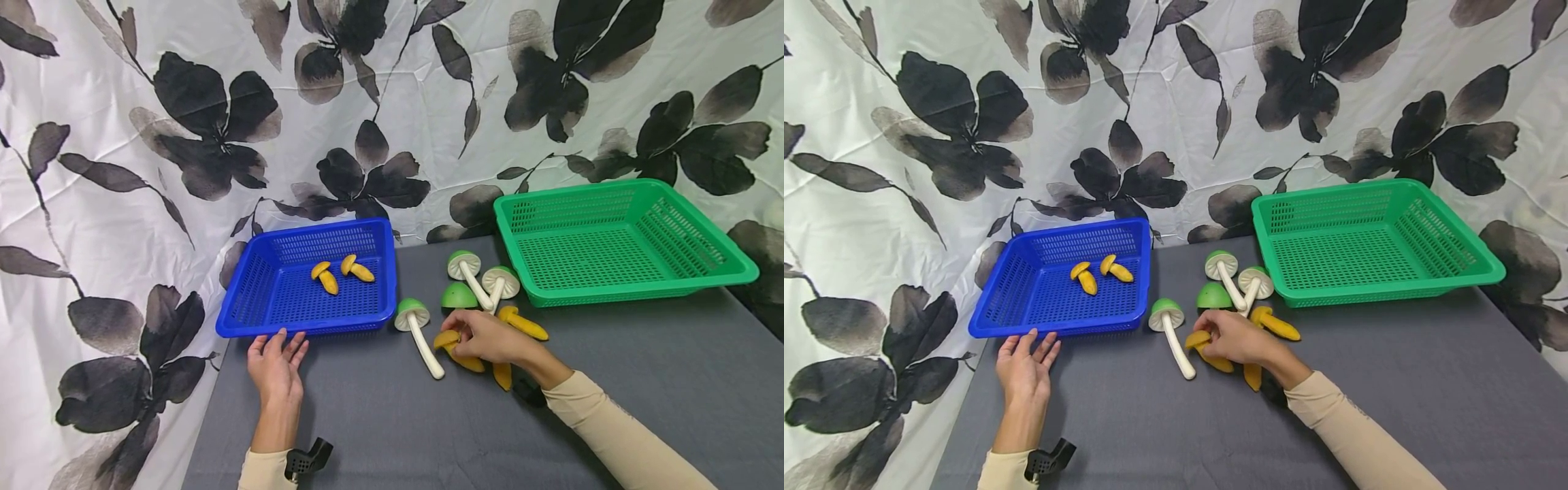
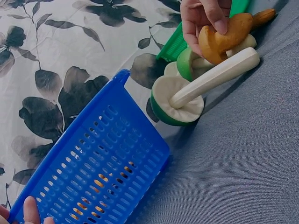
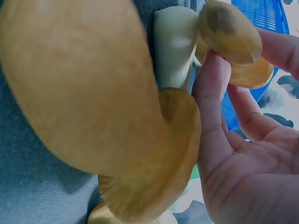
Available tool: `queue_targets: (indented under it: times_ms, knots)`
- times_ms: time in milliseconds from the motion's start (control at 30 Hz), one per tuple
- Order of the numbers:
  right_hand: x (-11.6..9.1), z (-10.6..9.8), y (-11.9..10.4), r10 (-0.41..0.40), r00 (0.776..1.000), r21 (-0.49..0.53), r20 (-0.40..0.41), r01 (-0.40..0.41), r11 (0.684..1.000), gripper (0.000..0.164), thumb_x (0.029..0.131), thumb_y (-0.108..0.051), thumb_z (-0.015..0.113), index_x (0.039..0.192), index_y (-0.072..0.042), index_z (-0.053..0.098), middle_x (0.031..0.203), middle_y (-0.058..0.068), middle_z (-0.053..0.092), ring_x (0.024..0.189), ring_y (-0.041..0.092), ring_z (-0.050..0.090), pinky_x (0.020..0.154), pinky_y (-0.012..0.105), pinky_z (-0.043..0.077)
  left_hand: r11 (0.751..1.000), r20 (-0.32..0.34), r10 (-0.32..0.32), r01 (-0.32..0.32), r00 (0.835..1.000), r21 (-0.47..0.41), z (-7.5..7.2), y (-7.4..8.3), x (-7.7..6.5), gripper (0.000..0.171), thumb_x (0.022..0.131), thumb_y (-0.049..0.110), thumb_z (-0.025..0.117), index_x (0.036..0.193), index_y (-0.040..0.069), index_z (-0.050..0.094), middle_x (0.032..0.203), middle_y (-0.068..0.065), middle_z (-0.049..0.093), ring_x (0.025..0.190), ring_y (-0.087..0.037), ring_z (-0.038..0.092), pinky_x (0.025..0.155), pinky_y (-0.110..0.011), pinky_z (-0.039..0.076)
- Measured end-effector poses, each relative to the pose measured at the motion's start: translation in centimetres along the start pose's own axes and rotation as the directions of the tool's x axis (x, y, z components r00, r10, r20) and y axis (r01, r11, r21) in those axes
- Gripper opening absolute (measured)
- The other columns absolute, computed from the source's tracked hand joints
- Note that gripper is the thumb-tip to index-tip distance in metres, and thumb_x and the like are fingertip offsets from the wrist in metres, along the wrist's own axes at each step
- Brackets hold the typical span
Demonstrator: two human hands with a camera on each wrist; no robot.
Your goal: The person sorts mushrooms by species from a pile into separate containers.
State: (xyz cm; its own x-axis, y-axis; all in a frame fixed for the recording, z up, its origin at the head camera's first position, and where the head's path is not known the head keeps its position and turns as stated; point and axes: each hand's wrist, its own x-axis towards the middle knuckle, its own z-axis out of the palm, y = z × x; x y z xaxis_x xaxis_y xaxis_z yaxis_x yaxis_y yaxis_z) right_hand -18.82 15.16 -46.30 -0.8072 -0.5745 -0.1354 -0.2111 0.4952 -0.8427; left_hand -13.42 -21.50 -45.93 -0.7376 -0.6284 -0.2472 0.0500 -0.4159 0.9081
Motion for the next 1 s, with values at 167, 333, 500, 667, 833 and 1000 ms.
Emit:
queue_targets:
  times_ms: [167,333,500,667,833,1000]
  knots:
    - [-0.23,-0.2,0.31,-0.021,1.0,0.059,0.0,0.021,0.998,0.04,0.089,-0.003,0.072,0.127,0.001,0.061,0.105,0.01,0.066,0.082,0.019,0.058,0.071,0.027,0.052,1.0,0.003,-0.002,0.002,1.0,-0.02,0.05,0.09,0.05,0.045,0.102,0.012,0.06,0.136,0.011,0.03,0.119,-0.01,0.05,0.096,-0.028,0.075,0.088,-0.043,0.061]
    - [-0.27,-0.42,0.43,-0.024,1.0,0.127,0.005,0.023,0.992,0.049,0.089,-0.004,0.07,0.136,0.003,0.056,0.113,0.012,0.065,0.084,0.021,0.056,0.072,0.026,0.051,1.0,0.004,-0.009,0.009,1.0,-0.026,0.12,0.18,0.12,0.046,0.102,0.011,0.06,0.137,0.011,0.029,0.118,-0.01,0.05,0.096,-0.027,0.075,0.088,-0.044,0.061]
    - [-0.31,-0.62,0.53,-0.011,1.0,0.151,0.01,0.009,0.988,0.044,0.091,-0.004,0.069,0.133,0.001,0.059,0.112,0.011,0.065,0.085,0.023,0.055,0.071,0.025,0.05,1.0,0.001,-0.012,0.012,1.0,-0.002,0.17,0.22,0.12,0.049,0.103,0.014,0.06,0.14,0.011,0.028,0.122,-0.01,0.05,0.098,-0.027,0.074,0.091,-0.045,0.06]
    - [-0.39,-0.64,0.6,-0.022,1.0,0.188,0.011,0.02,0.982,0.041,0.093,-0.006,0.068,0.133,-0.001,0.059,0.113,0.012,0.064,0.085,0.022,0.056,0.072,0.026,0.051,1.0,0.0,-0.006,0.006,1.0,0.005,0.12,0.14,0.17,0.05,0.103,0.015,0.06,0.141,0.01,0.028,0.123,-0.01,0.05,0.099,-0.028,0.074,0.09,-0.044,0.06]
    - [-0.36,-0.68,0.7,0.033,0.999,0.284,0.027,-0.039,0.958,0.043,0.097,-0.012,0.066,0.139,-0.006,0.057,0.111,0.013,0.062,0.075,0.019,0.054,0.066,0.031,0.048,1.0,-0.002,-0.005,0.005,1.0,0.0,0.11,0.13,0.14,0.047,0.103,0.013,0.059,0.139,0.011,0.029,0.122,-0.011,0.05,0.098,-0.027,0.074,0.088,-0.043,0.061]
    - [-0.43,-0.88,0.74,0.096,0.995,0.415,0.027,-0.099,0.904,0.048,0.098,-0.015,0.067,0.143,-0.005,0.054,0.126,0.016,0.057,0.088,0.019,0.062,0.075,0.035,0.055,1.0,-0.003,-0.002,0.002,1.0,-0.004,0.16,0.15,0.09,0.044,0.103,0.014,0.06,0.136,0.012,0.031,0.12,-0.01,0.05,0.097,-0.027,0.074,0.089,-0.044,0.06]
